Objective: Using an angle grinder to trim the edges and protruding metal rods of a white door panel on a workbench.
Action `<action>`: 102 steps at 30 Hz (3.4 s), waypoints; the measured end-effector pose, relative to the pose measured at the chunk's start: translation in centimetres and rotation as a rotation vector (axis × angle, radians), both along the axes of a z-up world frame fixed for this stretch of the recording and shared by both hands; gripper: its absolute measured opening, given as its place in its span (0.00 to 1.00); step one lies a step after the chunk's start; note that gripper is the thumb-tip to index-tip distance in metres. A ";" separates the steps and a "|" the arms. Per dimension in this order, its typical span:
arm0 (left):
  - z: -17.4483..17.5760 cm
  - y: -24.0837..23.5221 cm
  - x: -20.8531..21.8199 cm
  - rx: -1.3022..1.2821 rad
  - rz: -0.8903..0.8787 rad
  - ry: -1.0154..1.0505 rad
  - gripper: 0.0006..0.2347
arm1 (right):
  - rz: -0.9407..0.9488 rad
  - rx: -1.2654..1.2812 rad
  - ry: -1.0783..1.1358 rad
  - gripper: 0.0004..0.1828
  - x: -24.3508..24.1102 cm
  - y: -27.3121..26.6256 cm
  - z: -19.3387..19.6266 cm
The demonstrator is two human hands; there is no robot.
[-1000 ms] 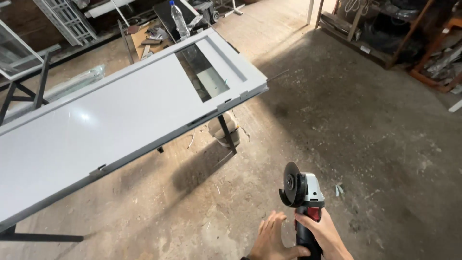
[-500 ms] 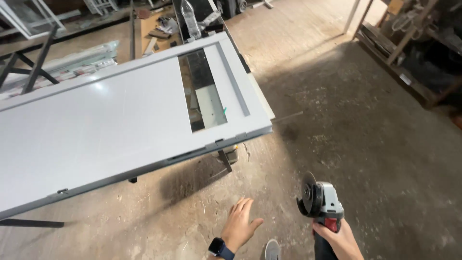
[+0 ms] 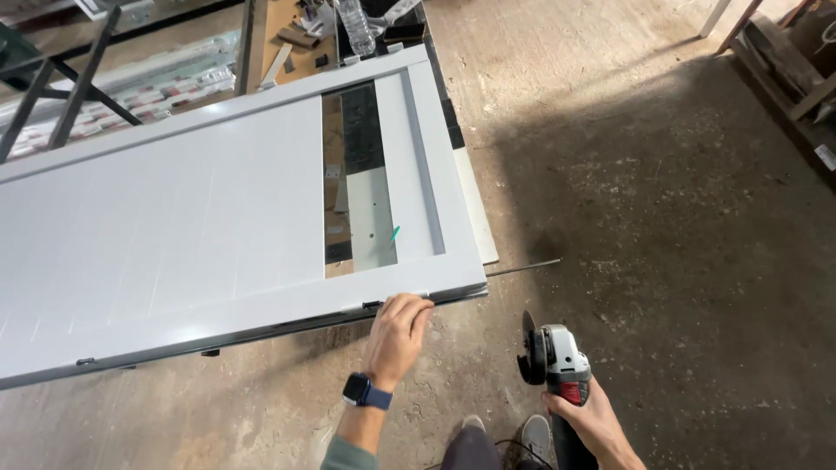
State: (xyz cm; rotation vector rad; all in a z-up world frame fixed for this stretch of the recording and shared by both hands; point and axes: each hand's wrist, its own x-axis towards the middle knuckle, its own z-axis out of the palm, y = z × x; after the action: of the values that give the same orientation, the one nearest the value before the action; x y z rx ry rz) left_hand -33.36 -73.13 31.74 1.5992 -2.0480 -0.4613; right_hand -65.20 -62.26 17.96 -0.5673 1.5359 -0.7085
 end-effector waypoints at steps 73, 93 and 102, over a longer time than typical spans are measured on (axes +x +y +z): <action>-17.3 -25.0 -14.8 0.804 -0.983 -0.288 0.09 | 0.210 0.104 0.284 0.42 3.3 -8.9 -1.0; -17.4 -25.0 -14.8 0.818 -0.992 -0.279 0.09 | 0.217 0.080 0.271 0.42 2.9 -8.9 -1.5; -17.5 -25.1 -14.7 0.808 -1.001 -0.266 0.08 | 0.239 0.081 0.291 0.42 2.8 -9.0 -1.7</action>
State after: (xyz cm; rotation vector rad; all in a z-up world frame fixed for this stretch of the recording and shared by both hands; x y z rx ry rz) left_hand -48.01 -98.22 14.21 0.8277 -3.0112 -1.6562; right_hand -62.36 -71.24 16.26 -0.8037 1.7202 -0.3904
